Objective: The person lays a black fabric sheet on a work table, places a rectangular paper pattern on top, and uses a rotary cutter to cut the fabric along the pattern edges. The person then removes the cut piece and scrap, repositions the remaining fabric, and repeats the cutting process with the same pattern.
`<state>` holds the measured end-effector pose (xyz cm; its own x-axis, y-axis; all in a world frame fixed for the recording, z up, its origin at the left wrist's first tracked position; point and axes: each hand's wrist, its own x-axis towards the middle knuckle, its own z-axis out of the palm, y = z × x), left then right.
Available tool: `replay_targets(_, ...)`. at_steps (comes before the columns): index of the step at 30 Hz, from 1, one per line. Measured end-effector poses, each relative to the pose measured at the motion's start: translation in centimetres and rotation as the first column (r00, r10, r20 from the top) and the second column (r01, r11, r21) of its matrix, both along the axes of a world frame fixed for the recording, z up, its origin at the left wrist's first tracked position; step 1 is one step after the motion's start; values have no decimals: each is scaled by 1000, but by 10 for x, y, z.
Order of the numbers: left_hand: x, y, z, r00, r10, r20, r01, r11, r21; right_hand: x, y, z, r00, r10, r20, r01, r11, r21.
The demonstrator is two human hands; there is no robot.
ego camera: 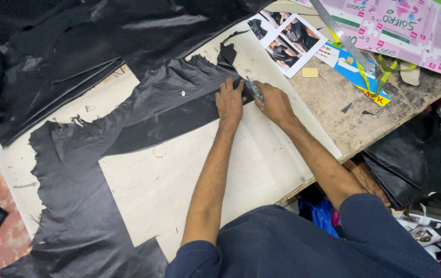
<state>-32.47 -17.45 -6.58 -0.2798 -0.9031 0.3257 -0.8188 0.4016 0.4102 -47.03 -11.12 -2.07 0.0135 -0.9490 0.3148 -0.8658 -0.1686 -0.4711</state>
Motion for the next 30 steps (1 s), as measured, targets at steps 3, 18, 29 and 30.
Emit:
replay_targets(3, -1, 0, 3, 1000, -10, 1, 10, 999, 33, 4, -25, 3, 996, 29, -80, -28, 999, 20)
replay_targets(18, -6, -5, -1, 997, 17, 76, -24, 996, 89, -1, -37, 2, 995, 73, -62, -58, 975, 215)
replay_targets(29, -5, 1, 6, 994, 40, 99, -42, 999, 17, -27, 40, 49, 994, 78, 78, -109, 818, 565)
replay_targets(30, -6, 1, 8, 993, 49, 103, -48, 999, -8, -27, 28, 57, 986, 79, 147, -137, 886, 443)
